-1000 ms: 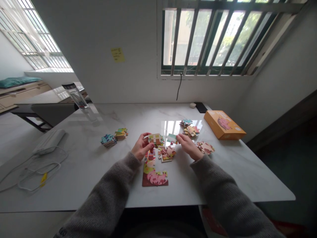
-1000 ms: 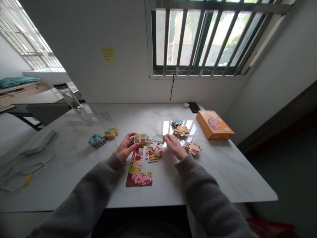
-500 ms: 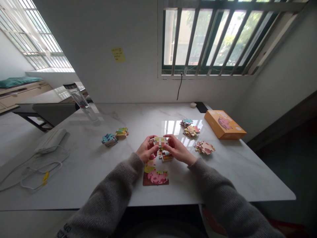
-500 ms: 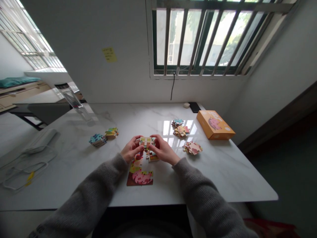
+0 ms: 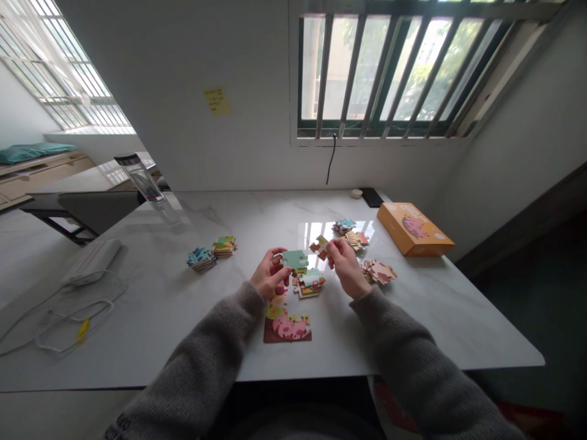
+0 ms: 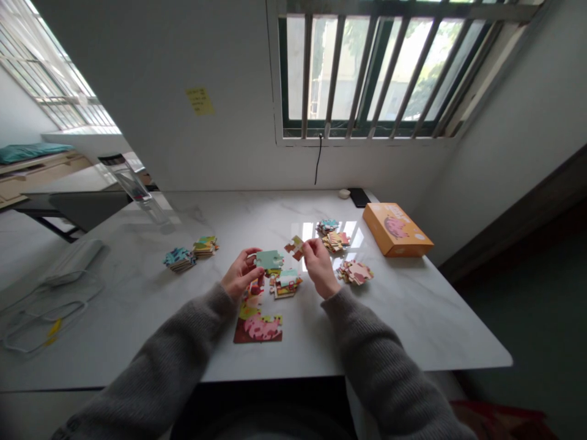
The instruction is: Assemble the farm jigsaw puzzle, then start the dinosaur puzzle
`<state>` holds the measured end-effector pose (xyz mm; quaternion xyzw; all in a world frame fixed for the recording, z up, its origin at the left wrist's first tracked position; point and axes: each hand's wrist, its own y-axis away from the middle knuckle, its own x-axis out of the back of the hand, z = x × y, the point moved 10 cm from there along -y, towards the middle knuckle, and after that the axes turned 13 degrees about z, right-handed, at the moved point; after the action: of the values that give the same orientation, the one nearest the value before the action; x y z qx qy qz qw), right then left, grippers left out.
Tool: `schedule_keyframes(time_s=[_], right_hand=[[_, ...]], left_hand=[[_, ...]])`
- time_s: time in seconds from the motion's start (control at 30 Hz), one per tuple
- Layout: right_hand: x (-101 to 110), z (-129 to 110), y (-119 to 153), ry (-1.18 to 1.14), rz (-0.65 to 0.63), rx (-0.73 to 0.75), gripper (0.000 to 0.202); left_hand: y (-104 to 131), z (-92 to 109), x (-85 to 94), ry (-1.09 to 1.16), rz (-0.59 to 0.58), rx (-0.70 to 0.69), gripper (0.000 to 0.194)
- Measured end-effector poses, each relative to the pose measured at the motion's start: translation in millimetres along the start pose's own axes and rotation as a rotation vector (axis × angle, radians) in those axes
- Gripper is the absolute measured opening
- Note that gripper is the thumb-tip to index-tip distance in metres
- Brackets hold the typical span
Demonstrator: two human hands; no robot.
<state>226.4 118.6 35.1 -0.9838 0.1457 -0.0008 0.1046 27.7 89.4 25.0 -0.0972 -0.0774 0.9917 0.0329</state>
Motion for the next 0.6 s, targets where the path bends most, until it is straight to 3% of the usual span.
schedule_keyframes(time_s=[0.07,0.23,0.37,0.43,0.53,0.6], right_hand=[[0.2,-0.6,-4.5,0.092,-0.061,0.054,0.025],[-29.5,7.5,15.2,0.479,-0.358,0.238,0.016],[-28.0,-13.3,19.3,0.514,-0.267,0.374,0.014],[-25.7,-21.0,19.1,0.359,-0.248,0.298,0.024],[-39.3,-17.8,29.3,0.131,-0.373,0.098,0.035],[-47.6,-16.3,36.3,0.073,-0.405,0.053,0.035]], left_hand=[[-5.3,7.3,8.1,0.047,0.047,-0.054,0.054],[-11.3,6.3,12.7,0.111,0.068,-0.045,0.055],[-7.5,0.8,6.7,0.088,0.045,-0.027,0.056],[-4.1,-2.8,2.3,0.064,0.023,-0.005,0.054],[1.8,-8.3,-5.6,0.021,-0.017,0.042,0.050],[6.1,-9.8,-12.3,0.000,-0.055,0.060,0.049]])
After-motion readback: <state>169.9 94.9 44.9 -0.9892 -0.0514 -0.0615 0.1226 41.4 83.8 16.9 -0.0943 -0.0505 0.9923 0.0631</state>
